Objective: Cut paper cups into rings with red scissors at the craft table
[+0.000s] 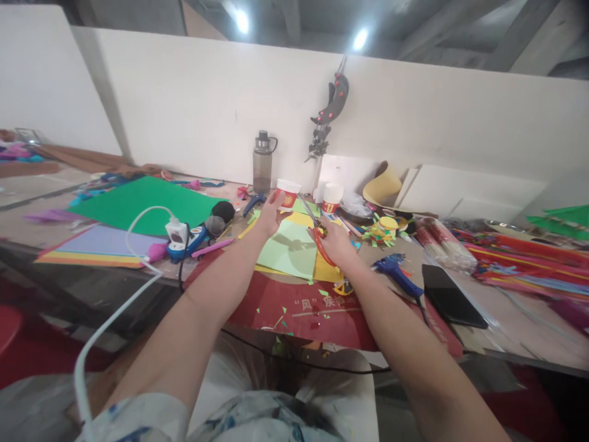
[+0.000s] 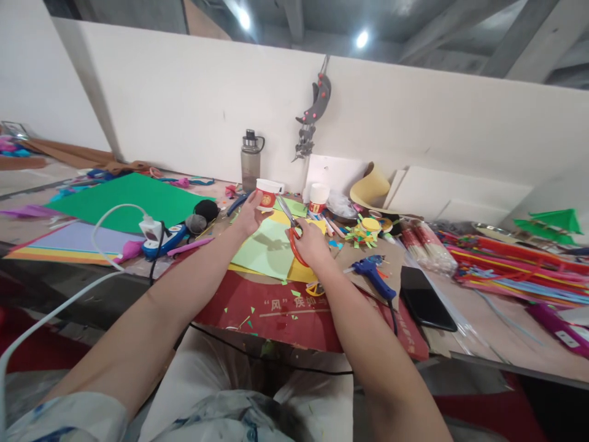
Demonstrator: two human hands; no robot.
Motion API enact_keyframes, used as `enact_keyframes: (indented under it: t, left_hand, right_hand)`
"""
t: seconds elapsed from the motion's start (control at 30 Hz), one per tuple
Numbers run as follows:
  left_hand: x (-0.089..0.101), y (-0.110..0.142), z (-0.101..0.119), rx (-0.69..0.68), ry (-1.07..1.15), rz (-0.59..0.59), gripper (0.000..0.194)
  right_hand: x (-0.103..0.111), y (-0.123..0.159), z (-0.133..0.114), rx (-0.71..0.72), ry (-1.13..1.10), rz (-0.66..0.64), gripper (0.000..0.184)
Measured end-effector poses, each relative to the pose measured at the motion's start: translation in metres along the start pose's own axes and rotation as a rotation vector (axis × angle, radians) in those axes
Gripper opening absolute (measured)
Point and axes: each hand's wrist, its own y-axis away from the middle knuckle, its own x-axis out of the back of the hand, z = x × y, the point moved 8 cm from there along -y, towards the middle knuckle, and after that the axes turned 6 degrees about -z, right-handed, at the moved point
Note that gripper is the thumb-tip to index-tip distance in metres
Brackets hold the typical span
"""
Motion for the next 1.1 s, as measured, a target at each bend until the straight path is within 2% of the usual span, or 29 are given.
enact_keyframes:
  t: [0.13, 0.53, 0.73, 1.1]
  left_hand:
    - [0.003, -0.002, 0.003, -0.043, -0.058, 0.0, 0.046]
    - [0.01, -0.004, 0.003, -0.054, -0.201, -0.047, 0.056]
    - [0.018, -0.006, 0.001, -0.08, -0.212, 0.033, 0.065]
    - [0.032, -0.001, 0.003, -0.101, -0.204, 0.145, 0.06]
  right_hand:
    - [0.001, 0.002, -0.002, -0.014, 0.034, -0.002, 0.045]
    - [0.004, 0.01, -0.012, -0.102, 0.16, -0.051, 0.043]
    - [0.004, 0.01, -0.017, -0.136, 0.179, -0.103, 0.04]
    - [-0.007, 0.001, -0.017, -0.148, 0.152, -0.191, 0.038]
